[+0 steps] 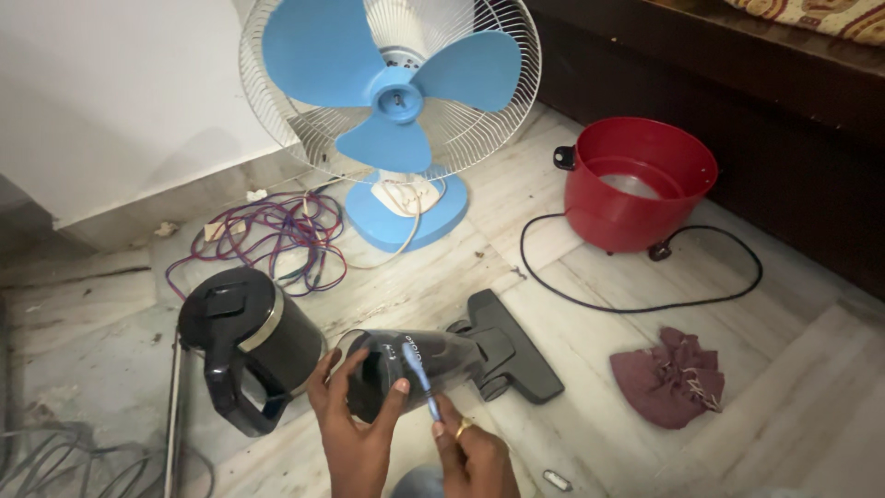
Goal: The person sits on the floor and uses a toothbrush to scrub the brush roll and crevices of a handheld vacuum cleaner head. The person holds the vacuum head with one hand and scrubs with the other, focusing on the roller area and the transparent dust bin.
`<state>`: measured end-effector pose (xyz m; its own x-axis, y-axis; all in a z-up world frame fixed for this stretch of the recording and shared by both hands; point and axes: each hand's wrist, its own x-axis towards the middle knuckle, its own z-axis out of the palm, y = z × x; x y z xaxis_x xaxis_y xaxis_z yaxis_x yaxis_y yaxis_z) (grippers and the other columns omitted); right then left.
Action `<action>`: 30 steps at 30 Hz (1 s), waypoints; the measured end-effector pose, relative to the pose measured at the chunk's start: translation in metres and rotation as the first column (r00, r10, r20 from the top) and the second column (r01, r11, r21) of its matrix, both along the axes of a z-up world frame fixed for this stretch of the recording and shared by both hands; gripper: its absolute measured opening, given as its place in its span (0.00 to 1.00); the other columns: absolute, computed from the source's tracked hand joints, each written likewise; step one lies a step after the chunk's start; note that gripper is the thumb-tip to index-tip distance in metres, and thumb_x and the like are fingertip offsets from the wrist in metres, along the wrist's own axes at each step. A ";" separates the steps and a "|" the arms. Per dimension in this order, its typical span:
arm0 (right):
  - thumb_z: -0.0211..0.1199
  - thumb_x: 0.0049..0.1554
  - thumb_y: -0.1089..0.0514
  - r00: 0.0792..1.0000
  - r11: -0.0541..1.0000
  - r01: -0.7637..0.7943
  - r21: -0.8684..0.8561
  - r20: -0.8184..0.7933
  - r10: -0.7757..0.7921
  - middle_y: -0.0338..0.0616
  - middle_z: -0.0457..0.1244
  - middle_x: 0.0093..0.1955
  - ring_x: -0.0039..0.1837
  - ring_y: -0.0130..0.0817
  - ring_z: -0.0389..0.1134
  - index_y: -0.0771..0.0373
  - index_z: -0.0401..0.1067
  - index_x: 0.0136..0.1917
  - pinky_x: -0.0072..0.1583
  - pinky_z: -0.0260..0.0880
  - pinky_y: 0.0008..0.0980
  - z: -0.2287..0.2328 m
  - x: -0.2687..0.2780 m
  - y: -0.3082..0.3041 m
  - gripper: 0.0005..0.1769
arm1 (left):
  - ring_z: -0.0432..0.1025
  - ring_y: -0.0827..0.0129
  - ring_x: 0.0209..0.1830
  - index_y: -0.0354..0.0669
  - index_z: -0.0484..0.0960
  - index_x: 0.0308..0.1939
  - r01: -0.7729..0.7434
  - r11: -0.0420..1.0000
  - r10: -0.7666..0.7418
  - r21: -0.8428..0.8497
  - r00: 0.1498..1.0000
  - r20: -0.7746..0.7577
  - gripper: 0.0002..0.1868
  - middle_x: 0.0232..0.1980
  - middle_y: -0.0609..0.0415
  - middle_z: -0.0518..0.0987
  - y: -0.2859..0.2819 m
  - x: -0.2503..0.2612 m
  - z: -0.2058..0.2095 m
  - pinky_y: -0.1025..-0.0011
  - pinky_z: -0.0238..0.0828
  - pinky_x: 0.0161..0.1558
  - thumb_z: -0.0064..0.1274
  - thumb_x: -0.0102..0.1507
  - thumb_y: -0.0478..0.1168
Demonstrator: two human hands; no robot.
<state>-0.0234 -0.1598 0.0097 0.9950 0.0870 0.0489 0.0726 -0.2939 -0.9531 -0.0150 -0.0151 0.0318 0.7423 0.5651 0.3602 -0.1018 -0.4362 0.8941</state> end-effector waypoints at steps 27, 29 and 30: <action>0.62 0.58 0.58 0.978 0.999 -0.047 -0.007 -0.202 0.045 0.50 0.76 0.40 0.34 0.23 0.67 0.58 0.76 0.68 0.40 0.67 0.26 0.023 -0.001 -0.005 0.24 | 0.60 0.53 0.72 0.48 0.78 0.64 0.129 0.991 -0.129 0.042 0.992 -0.003 0.39 0.72 0.43 0.60 0.007 -0.003 0.001 0.61 0.58 0.68 0.69 0.48 0.34; 0.62 0.58 0.58 0.987 0.999 -0.025 0.042 -0.157 0.031 0.50 0.78 0.44 0.37 0.20 0.71 0.60 0.77 0.66 0.42 0.71 0.24 0.019 -0.006 -0.006 0.23 | 0.58 0.52 0.74 0.48 0.76 0.66 0.188 0.982 -0.188 -0.005 0.982 0.022 0.40 0.73 0.42 0.58 0.009 -0.005 0.001 0.61 0.57 0.69 0.66 0.47 0.32; 0.62 0.58 0.58 0.987 1.000 -0.012 0.014 -0.161 0.014 0.50 0.77 0.44 0.37 0.20 0.71 0.59 0.77 0.67 0.42 0.70 0.24 0.019 -0.007 -0.006 0.23 | 0.57 0.52 0.75 0.48 0.76 0.66 0.218 0.975 -0.217 -0.029 0.975 0.035 0.41 0.74 0.41 0.57 0.009 -0.006 0.001 0.60 0.56 0.69 0.64 0.47 0.30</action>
